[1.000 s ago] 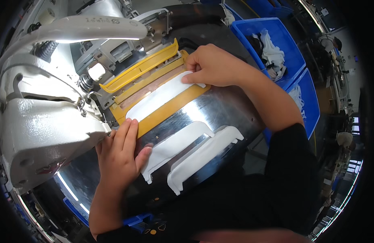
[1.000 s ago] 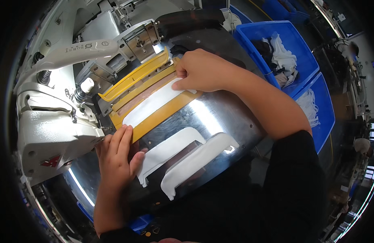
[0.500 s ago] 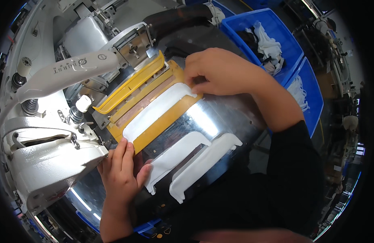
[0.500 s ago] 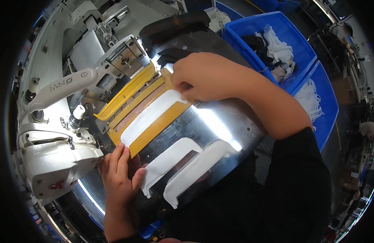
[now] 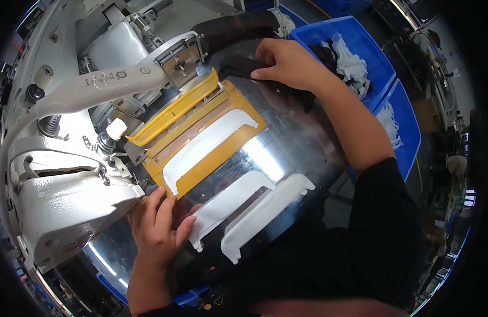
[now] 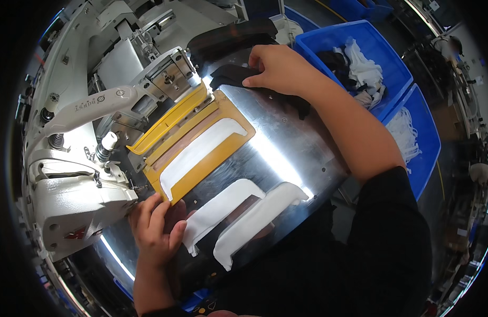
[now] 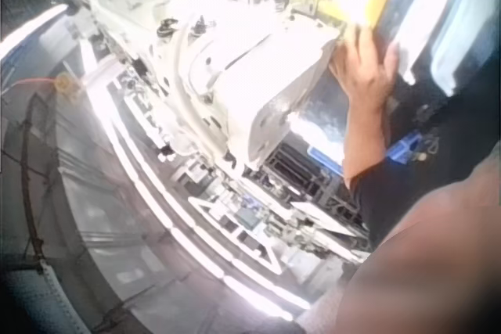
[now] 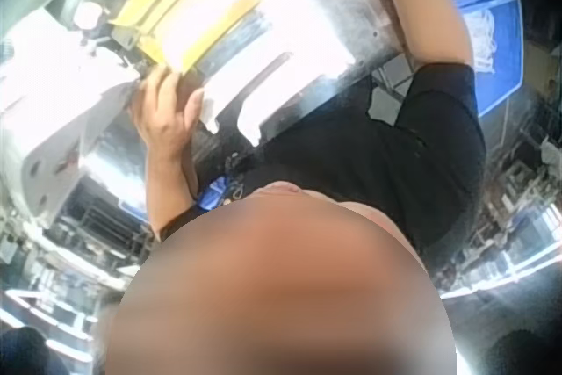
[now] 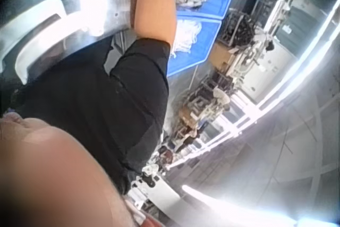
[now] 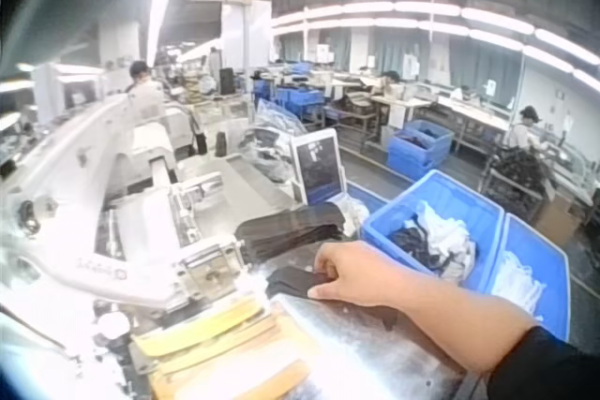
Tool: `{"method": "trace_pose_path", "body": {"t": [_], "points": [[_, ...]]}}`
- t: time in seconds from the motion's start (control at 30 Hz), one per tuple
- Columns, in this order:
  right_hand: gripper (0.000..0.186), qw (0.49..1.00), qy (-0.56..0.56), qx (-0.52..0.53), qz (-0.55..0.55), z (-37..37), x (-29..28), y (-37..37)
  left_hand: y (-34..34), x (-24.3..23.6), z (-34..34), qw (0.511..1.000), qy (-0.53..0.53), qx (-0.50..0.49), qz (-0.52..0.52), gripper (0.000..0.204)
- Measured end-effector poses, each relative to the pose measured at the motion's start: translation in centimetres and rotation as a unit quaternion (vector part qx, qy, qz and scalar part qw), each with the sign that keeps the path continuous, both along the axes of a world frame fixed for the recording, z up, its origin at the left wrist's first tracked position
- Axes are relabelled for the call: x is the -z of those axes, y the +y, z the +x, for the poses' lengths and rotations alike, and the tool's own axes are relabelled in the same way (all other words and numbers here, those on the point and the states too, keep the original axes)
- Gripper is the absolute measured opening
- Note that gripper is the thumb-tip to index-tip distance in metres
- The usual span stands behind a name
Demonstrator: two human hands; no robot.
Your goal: Placing fabric components into a template and using an industrial sewing machine to sew them together.
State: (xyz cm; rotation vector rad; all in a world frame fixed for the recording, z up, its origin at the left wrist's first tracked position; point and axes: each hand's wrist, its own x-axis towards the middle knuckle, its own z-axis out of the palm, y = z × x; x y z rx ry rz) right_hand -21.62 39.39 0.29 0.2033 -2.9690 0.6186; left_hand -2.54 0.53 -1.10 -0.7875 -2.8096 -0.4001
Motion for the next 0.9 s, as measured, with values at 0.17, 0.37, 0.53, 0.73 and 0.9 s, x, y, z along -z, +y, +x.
{"method": "trace_pose_path", "body": {"t": [0.17,0.37,0.53,0.73,0.9], "points": [[0.031,0.994,-0.066,-0.014,-0.090,-0.8,-0.1,0.3,0.2,-0.1,0.0,1.000,0.012,0.008,0.010,0.054],[0.024,0.994,-0.019,-0.032,-0.107,-1.0,-0.3,2.2,0.5,-0.1,-0.1,1.000,0.020,0.010,0.022,0.052],[0.016,0.952,-0.086,-0.190,-0.224,2.7,-5.5,-1.2,0.4,0.3,-0.1,0.999,0.021,0.015,0.039,0.047],[0.016,0.889,-0.199,-0.382,-0.155,3.9,-4.4,-11.3,0.2,0.4,0.1,0.999,0.021,-0.010,0.041,0.043],[0.020,0.915,-0.205,-0.328,-0.115,3.6,-1.0,-13.0,0.5,0.7,-0.3,0.998,0.030,-0.020,0.051,0.042]]}}
